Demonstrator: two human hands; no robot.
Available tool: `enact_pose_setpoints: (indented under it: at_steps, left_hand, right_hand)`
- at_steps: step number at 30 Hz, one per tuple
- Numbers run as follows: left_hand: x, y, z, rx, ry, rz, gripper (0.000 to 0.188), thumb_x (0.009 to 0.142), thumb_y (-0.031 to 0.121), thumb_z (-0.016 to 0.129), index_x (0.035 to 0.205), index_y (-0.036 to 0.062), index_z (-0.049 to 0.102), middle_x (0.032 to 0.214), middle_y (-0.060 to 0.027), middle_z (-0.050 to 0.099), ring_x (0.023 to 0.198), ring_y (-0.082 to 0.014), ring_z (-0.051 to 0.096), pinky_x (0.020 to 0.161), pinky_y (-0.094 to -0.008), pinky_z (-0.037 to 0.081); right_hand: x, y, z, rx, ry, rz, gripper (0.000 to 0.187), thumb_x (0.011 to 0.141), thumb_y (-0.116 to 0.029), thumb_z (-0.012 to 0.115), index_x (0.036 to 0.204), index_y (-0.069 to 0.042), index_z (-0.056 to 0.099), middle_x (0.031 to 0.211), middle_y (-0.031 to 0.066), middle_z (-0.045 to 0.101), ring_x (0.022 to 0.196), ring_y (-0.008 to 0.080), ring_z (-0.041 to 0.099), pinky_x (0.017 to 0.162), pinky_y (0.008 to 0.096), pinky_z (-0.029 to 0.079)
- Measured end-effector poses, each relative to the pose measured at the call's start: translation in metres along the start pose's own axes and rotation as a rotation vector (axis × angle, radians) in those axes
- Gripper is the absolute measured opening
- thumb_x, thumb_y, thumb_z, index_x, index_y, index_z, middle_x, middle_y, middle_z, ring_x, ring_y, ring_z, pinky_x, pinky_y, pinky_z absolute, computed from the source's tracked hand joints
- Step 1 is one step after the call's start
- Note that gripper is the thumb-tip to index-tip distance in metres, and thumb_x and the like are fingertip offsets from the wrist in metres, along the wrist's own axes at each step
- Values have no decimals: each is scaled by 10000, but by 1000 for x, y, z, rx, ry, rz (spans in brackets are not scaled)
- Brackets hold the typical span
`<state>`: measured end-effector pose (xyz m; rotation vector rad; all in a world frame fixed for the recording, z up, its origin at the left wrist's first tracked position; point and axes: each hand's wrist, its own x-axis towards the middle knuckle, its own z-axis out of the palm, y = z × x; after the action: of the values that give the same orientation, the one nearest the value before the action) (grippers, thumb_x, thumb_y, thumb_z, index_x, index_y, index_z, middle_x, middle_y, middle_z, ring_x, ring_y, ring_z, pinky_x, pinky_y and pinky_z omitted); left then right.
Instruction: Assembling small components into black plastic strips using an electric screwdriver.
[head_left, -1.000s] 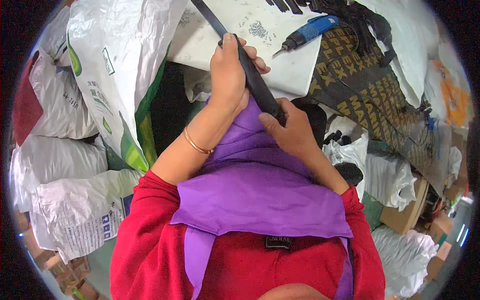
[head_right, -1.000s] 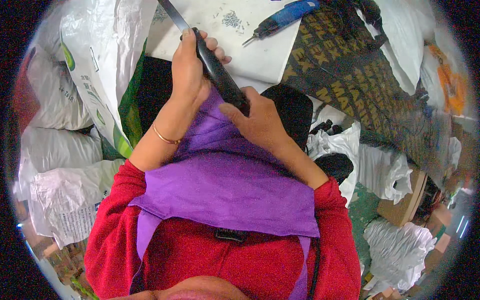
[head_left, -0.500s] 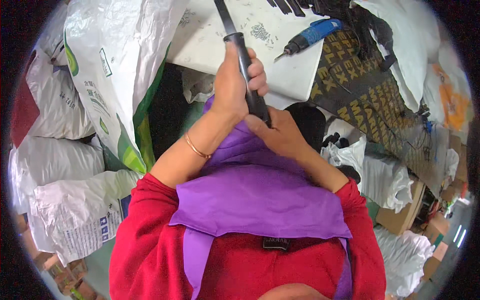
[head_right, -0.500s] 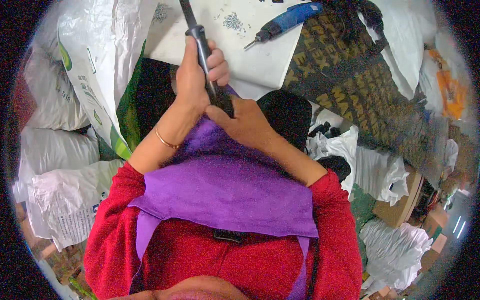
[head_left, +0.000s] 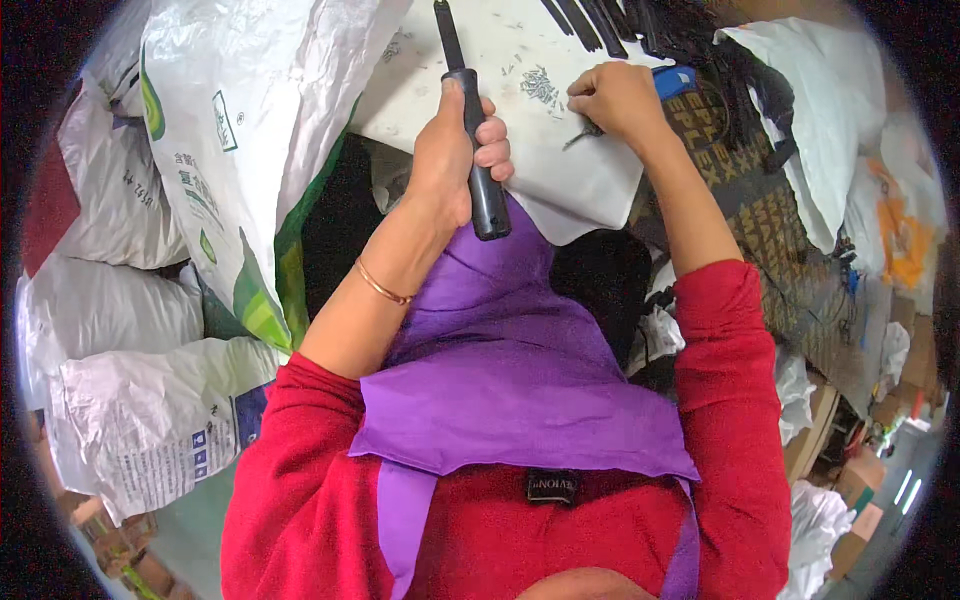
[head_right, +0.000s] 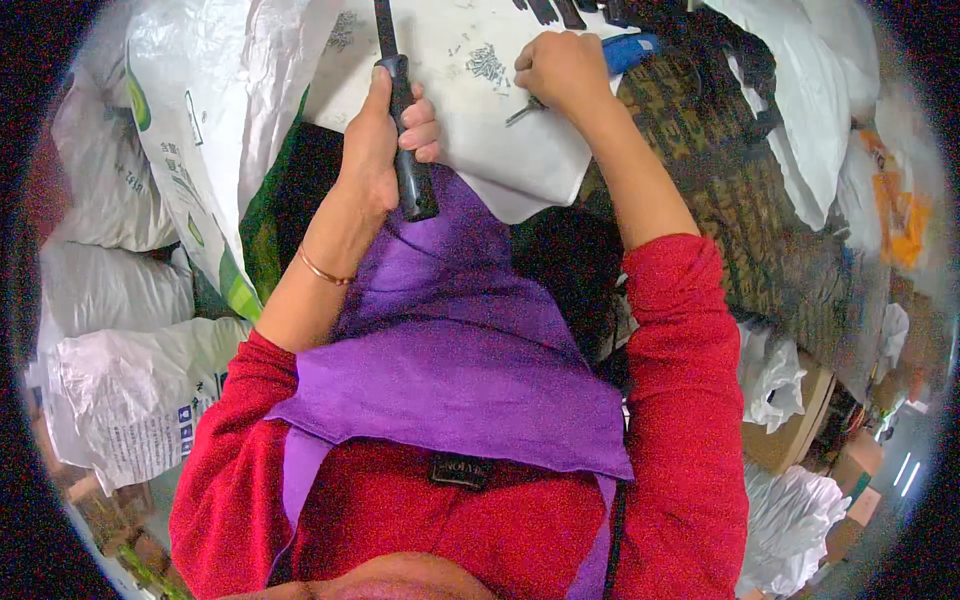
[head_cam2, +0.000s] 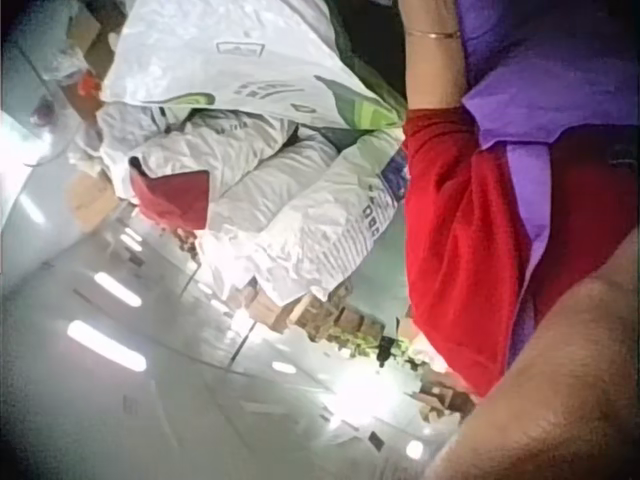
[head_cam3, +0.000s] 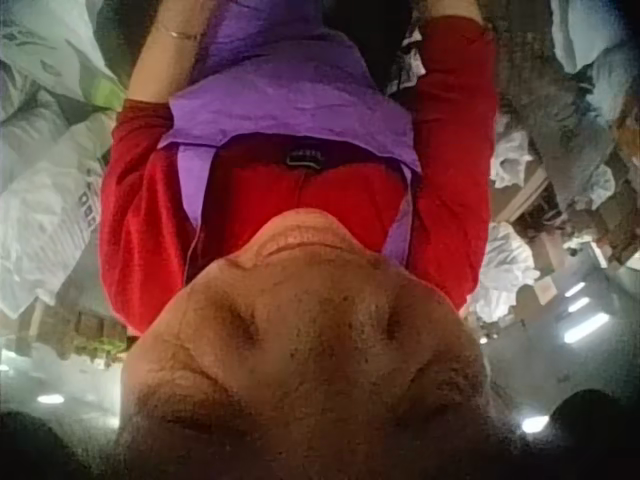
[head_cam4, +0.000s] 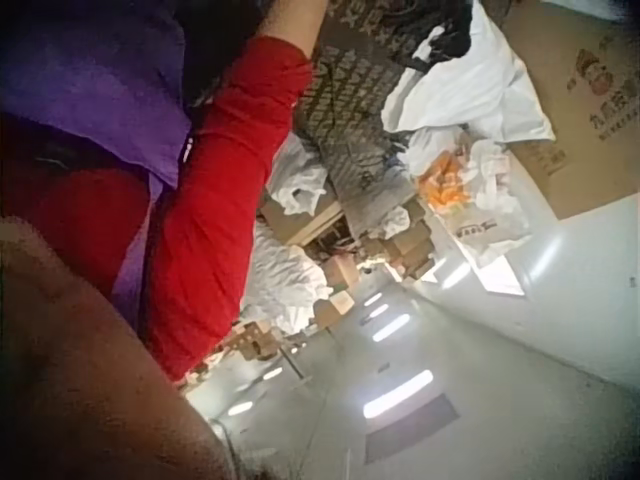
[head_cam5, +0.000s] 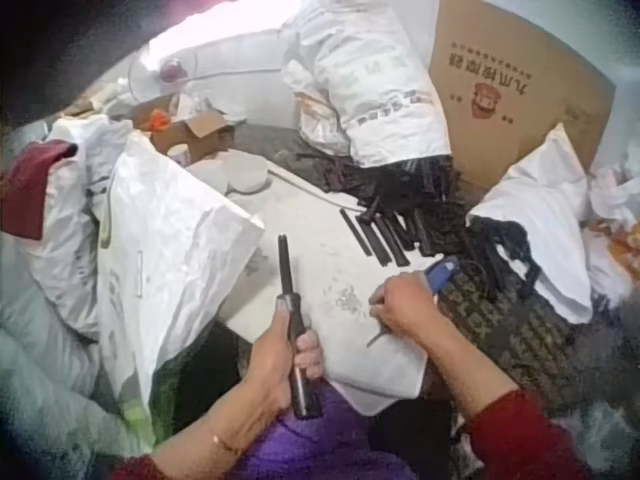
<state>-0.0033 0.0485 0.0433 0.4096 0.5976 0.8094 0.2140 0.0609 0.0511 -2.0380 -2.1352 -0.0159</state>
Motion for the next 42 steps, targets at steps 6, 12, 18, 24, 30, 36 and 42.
enact_pose_setpoints:
  at_steps: [6, 12, 18, 24, 30, 36, 42]
  left_hand:
    - [18, 4, 5, 7, 28, 25, 382, 943, 443, 342, 887, 69, 395, 612, -1, 395, 455, -95, 345, 443, -267, 353]
    - [29, 5, 11, 39, 105, 131, 294, 929, 355, 410, 916, 62, 386, 618, -9, 410, 466, -103, 367, 448, -275, 373]
    - [22, -6, 27, 67, 79, 165, 284, 940, 335, 423, 928, 52, 402, 636, -5, 412, 482, -92, 363, 455, -256, 368]
    - [14, -14, 30, 141, 46, 239, 281, 917, 336, 423, 895, 58, 385, 599, -11, 397, 453, -99, 381, 410, -266, 367]
    - [3, -17, 34, 200, -9, 260, 291, 919, 342, 421, 884, 54, 397, 589, -6, 383, 447, -99, 370, 409, -264, 351]
    - [-4, -15, 32, 215, 9, 266, 293, 924, 346, 408, 893, 55, 399, 592, -6, 382, 445, -99, 363, 412, -262, 349]
    - [-2, -11, 22, 175, 90, 237, 299, 924, 346, 389, 899, 49, 390, 591, -5, 375, 441, -98, 358, 405, -265, 342]
  right_hand:
    - [-2, -6, -2, -140, 31, -94, 145, 701, -209, 667, 790, -103, 709, 740, 121, 653, 710, 270, 624, 693, 339, 478]
    - [-67, -58, -23, 648, 114, 8, 156, 723, -187, 673, 793, -48, 689, 733, 91, 651, 681, 168, 602, 658, 286, 464]
    - [-99, -64, -13, 1091, -45, 213, 162, 729, -153, 687, 798, -6, 675, 705, 38, 636, 661, 89, 553, 633, 239, 445]
    - [-109, -66, -17, 1075, -74, 171, 163, 723, -148, 692, 781, 2, 664, 715, 40, 638, 653, 89, 553, 625, 239, 446]
    - [-110, -67, -17, 1177, -182, 259, 162, 708, -135, 705, 774, 4, 655, 704, 28, 626, 636, 91, 547, 603, 241, 446]
    - [-110, -75, -17, 1242, -219, 264, 139, 696, -101, 708, 758, 6, 643, 685, 26, 619, 630, 88, 546, 586, 237, 447]
    - [-114, -94, -13, 1026, 4, 123, 144, 712, -87, 680, 770, 24, 610, 774, 86, 619, 669, 148, 586, 621, 271, 485]
